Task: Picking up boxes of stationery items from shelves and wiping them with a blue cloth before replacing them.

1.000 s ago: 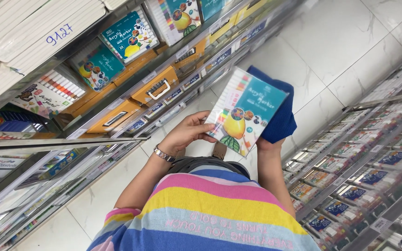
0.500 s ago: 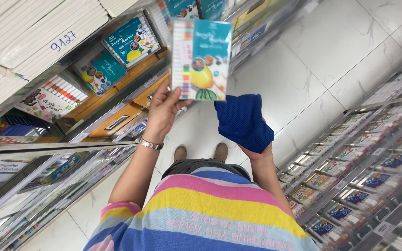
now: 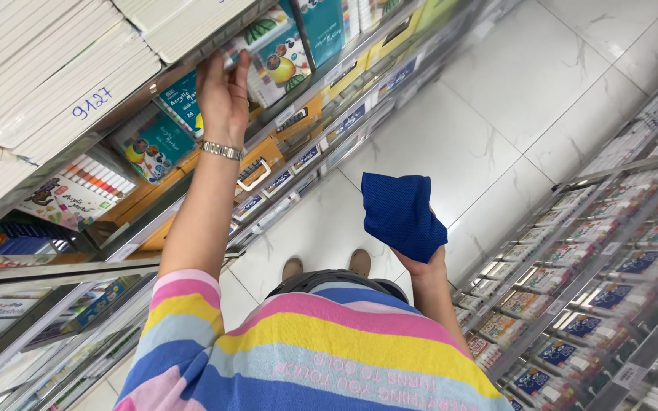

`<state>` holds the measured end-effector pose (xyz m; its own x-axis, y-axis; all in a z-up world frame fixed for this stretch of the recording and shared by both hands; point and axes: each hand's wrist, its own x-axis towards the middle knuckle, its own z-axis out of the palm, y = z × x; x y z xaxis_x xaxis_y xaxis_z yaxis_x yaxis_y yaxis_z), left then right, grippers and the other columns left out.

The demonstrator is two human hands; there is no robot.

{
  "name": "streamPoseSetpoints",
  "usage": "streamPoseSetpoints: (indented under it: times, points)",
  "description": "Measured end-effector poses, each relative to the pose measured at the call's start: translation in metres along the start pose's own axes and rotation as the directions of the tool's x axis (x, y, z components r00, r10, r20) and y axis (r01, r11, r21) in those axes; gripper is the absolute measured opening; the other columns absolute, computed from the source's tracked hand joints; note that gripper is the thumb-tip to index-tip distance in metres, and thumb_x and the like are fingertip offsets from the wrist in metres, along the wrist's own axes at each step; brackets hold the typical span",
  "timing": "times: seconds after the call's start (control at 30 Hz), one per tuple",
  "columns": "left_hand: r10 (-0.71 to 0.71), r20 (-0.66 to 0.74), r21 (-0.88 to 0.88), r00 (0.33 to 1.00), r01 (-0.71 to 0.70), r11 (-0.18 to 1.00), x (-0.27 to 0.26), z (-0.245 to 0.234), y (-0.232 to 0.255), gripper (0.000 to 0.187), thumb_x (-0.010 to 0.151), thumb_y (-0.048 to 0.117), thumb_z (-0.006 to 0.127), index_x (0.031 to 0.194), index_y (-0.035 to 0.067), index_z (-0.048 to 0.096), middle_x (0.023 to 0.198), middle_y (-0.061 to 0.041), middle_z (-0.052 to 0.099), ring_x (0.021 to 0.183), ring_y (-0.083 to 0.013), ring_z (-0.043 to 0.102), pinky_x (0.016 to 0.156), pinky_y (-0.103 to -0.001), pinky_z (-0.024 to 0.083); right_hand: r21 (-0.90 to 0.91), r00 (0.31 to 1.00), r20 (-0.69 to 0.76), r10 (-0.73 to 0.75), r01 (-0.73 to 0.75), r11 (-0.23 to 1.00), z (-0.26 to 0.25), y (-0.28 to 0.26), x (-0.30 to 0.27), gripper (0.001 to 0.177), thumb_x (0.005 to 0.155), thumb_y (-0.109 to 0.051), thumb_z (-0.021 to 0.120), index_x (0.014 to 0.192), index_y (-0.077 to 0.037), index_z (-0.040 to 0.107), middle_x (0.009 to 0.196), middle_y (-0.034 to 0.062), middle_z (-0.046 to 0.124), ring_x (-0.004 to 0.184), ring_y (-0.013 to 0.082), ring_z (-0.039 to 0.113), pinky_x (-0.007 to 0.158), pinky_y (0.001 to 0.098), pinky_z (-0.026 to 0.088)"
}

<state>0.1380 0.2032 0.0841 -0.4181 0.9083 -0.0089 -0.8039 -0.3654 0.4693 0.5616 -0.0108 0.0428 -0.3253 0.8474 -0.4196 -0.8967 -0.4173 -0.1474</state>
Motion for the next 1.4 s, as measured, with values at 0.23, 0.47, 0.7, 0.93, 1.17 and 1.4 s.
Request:
streamPoseSetpoints:
  times: [0.23, 0.47, 0.7, 0.93, 1.17, 1.4]
  points:
    - [-0.018, -0.014, -0.02, 1.0, 0.018, 1.0, 0.062, -0.017, -0.024, 0.025, 0.101, -0.004, 0.057, 0.124, -0.013, 0.058, 0.127, -0.027, 0.064, 0.114, -0.0406, 0.07, 0.101, -0.043, 0.062, 0.015, 0.995, -0.096, -0.034, 0.036, 0.999, -0.017, -0.017, -0.003, 0.033, 0.1, -0.031, 0.059, 0.123, -0.008, 0.068, 0.127, 0.0132, 0.069, 0.12, 0.0309, 0.064, 0.109, 0.0473, 0.047]
    - [0.131, -0.018, 0.341, 0.991, -0.117, 0.933, 0.038, 0.015, -0.022, 0.034, 0.096, -0.007, 0.062, 0.126, -0.004, 0.045, 0.124, -0.02, 0.062, 0.105, -0.0365, 0.074, 0.091, -0.041, 0.063, 0.008, 0.989, -0.145, -0.043, 0.045, 0.999, -0.029, -0.037, 0.005, 0.034, 0.1, -0.03, 0.06, 0.123, -0.008, 0.068, 0.126, 0.0131, 0.07, 0.118, 0.0303, 0.065, 0.107, 0.047, 0.048]
    - [0.184, -0.072, 0.565, 0.98, -0.112, 0.818, 0.029, 0.013, -0.022, 0.046, 0.101, 0.008, 0.071, 0.136, -0.001, 0.043, 0.106, -0.016, 0.072, 0.097, -0.0238, 0.078, 0.086, -0.035, 0.065, -0.003, 0.99, -0.138, 0.0, 0.0, 1.0, -0.039, -0.066, 0.012, 0.031, 0.1, -0.03, 0.061, 0.12, -0.007, 0.069, 0.12, 0.0137, 0.071, 0.113, 0.0309, 0.066, 0.104, 0.047, 0.05]
    - [0.232, -0.143, 0.764, 0.962, -0.042, 0.644, -0.084, 0.035, -0.091, 0.054, 0.098, 0.02, 0.077, 0.139, 0.006, 0.044, 0.079, -0.001, 0.06, 0.057, -0.0074, 0.05, 0.049, -0.022, 0.038, -0.028, 0.988, -0.148, -0.031, 0.027, 0.999, -0.051, -0.113, 0.007, 0.03, 0.098, -0.03, 0.063, 0.119, -0.01, 0.07, 0.119, 0.0115, 0.072, 0.113, 0.0292, 0.066, 0.104, 0.047, 0.051]
    - [-0.416, -0.316, 0.561, 0.853, 0.522, 0.642, -0.193, -0.044, -0.227, 0.055, 0.089, -0.001, 0.061, 0.14, 0.001, 0.044, 0.081, -0.005, 0.059, 0.063, -0.0135, 0.056, 0.054, -0.028, 0.045, -0.047, 0.946, -0.307, -0.1, 0.089, 0.995, -0.054, -0.148, -0.021, 0.036, 0.095, -0.036, 0.062, 0.119, -0.01, 0.068, 0.12, 0.0125, 0.072, 0.112, 0.0307, 0.067, 0.102, 0.0483, 0.051]
    - [-0.595, -0.323, 0.604, 0.736, 0.644, 0.469, -0.207, -0.038, -0.268, 0.065, 0.088, 0.004, 0.06, 0.15, 0.003, 0.04, 0.089, -0.008, 0.063, 0.075, -0.0158, 0.058, 0.067, -0.032, 0.049, 0.016, 0.931, -0.326, -0.164, 0.179, 0.984, -0.1, -0.165, -0.028, 0.036, 0.099, -0.037, 0.064, 0.124, -0.01, 0.067, 0.126, 0.0114, 0.07, 0.116, 0.0304, 0.065, 0.105, 0.0491, 0.05]
